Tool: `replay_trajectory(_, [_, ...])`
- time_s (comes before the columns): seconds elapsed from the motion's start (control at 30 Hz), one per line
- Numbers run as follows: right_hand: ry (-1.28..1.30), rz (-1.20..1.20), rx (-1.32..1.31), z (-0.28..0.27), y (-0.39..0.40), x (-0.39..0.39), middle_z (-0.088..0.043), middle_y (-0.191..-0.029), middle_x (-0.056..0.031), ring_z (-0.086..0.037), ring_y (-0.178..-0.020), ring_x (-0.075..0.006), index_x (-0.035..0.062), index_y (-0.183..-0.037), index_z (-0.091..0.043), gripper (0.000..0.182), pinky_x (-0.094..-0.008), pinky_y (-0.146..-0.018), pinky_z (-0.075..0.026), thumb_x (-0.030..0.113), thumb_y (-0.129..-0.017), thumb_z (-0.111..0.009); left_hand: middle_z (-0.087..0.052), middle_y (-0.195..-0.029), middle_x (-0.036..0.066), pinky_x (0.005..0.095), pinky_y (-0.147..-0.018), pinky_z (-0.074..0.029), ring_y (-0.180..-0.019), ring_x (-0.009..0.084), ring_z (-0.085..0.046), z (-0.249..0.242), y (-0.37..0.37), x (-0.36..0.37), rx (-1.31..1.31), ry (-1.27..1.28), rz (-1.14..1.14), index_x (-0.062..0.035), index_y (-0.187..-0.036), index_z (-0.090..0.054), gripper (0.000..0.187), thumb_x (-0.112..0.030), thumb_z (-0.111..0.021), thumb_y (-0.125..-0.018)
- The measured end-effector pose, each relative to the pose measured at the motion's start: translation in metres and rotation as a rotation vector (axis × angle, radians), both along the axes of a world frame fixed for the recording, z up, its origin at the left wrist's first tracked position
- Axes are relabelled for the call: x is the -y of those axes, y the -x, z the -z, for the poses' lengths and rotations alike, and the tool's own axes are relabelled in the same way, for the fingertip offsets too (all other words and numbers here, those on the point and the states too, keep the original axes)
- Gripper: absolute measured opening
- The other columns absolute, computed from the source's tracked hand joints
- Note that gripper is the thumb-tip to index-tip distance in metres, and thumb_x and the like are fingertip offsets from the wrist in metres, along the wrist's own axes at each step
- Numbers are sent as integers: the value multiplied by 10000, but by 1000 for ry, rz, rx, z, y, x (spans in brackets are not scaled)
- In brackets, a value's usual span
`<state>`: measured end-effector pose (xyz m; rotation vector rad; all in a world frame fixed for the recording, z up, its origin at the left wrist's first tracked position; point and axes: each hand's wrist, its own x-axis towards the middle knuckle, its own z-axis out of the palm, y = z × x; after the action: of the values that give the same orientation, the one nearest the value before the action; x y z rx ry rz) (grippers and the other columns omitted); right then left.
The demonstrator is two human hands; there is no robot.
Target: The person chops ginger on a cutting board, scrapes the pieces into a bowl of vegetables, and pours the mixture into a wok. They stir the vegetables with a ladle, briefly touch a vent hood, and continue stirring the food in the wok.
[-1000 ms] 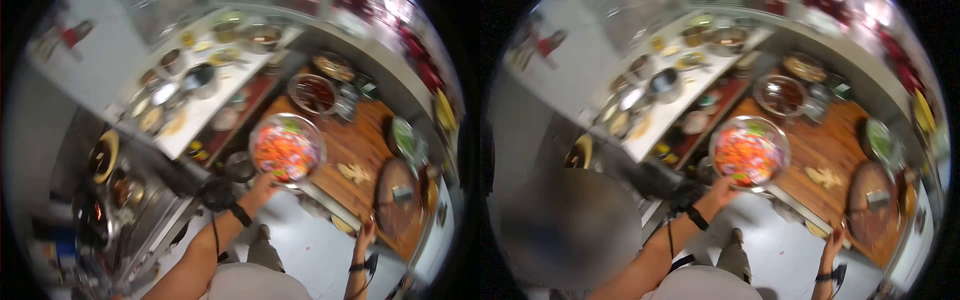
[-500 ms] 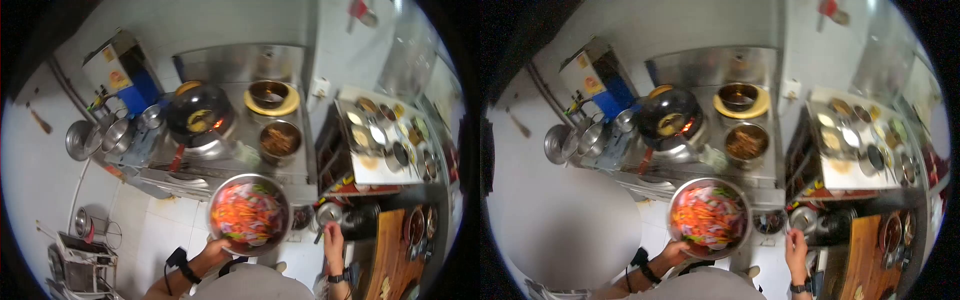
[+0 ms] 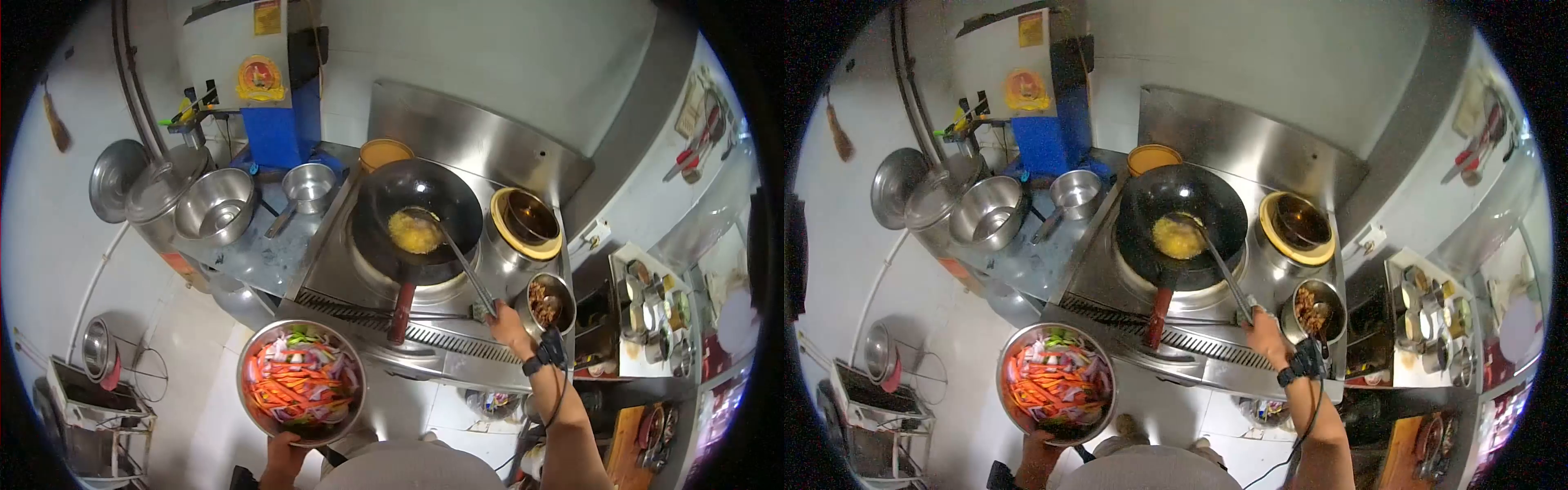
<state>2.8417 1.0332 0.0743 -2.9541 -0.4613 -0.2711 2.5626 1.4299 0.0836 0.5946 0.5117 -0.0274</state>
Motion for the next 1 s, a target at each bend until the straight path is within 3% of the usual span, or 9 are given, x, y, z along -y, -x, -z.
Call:
replay_trajectory(0.07, [-855,352,-700,-52,12,-42,-459,-554,-80,-461,-430,-192,11,-813,-429,150,-309,-362,-371,133,-775,-508,-402,-1156,194,436,-803,-477,-1037,348,-464,10,-1,-13,-30,14,-13,-54,-1243,-231,708,-31,-425,-563])
replay_trajectory(0.1, [-1042,387,-784,-60,10,-52,-398,-553,-12,-360,-409,-85,38,-791,-424,135,-212,-321,-282,148,-799,-502,-409,-1166,184,434,-828,-460,-1056,339,-451,14,0,-17,-46,-35,19,-35,-1234,-256,687,-31,-434,-570])
replay_trajectory(0.13, [-1039,386,-782,-62,1,-59,-398,-553,-12,-360,-409,-85,38,-791,-424,135,-212,-321,-282,148,-799,-502,-409,-1166,184,434,-828,-460,-1056,339,-451,7,-6,-11,-44,-31,18,-35,-1234,-256,687,-31,-434,-570])
replay_trajectory(0.23, [-1621,565,-1162,-61,-22,-82,-392,-551,3,-325,-393,-66,69,-762,-381,110,-193,-319,-264,106,-816,-470,-382,-1194,194,487,-887,-395,-1069,367,-431,-4,-21,7,90,90,-118,-28,-1245,-232,695,-16,-420,-576])
replay_trajectory(0.37, [-1371,446,-1195,-69,-17,-61,-396,-555,-1,-334,-392,-71,68,-781,-376,110,-202,-306,-244,102,-829,-468,-376,-1200,196,493,-889,-389,-1077,373,-420,-16,-31,19,156,159,-174,-31,-1250,-229,708,-15,-421,-568])
replay_trajectory(0.6, [-685,243,-818,-86,-29,-12,-438,-578,-45,-395,-400,-110,-12,-945,-413,182,-246,-323,-301,103,-814,-468,-383,-1207,197,495,-931,-349,-1104,367,-400,-11,-55,30,204,44,-78,-8,-1240,-235,700,5,-431,-568])
replay_trajectory(0.77, [-582,149,-777,-54,-28,-30,-484,-577,-104,-438,-387,-167,-49,-1095,-406,338,-303,-369,-372,131,-812,-446,-473,-1084,193,453,-705,-518,-926,347,-535,-34,-107,41,83,-87,-122,26,-1173,-312,602,61,-410,-580])
replay_trajectory(0.9, [-382,40,-649,-96,3,2,-565,-706,-240,-564,-510,-281,-58,-1042,-437,337,-372,-517,-440,164,-791,-473,-470,-1066,190,430,-624,-542,-840,339,-566,-50,-162,48,83,-217,-85,18,-1143,-340,540,61,-405,-608])
replay_trajectory(1.0, [-356,78,-591,-69,-12,11,-575,-740,-239,-574,-551,-322,-56,-1050,-433,347,-379,-542,-450,165,-787,-478,-476,-1042,181,413,-537,-552,-803,329,-574,-66,-213,65,83,-241,-137,30,-1138,-330,538,74,-392,-606])
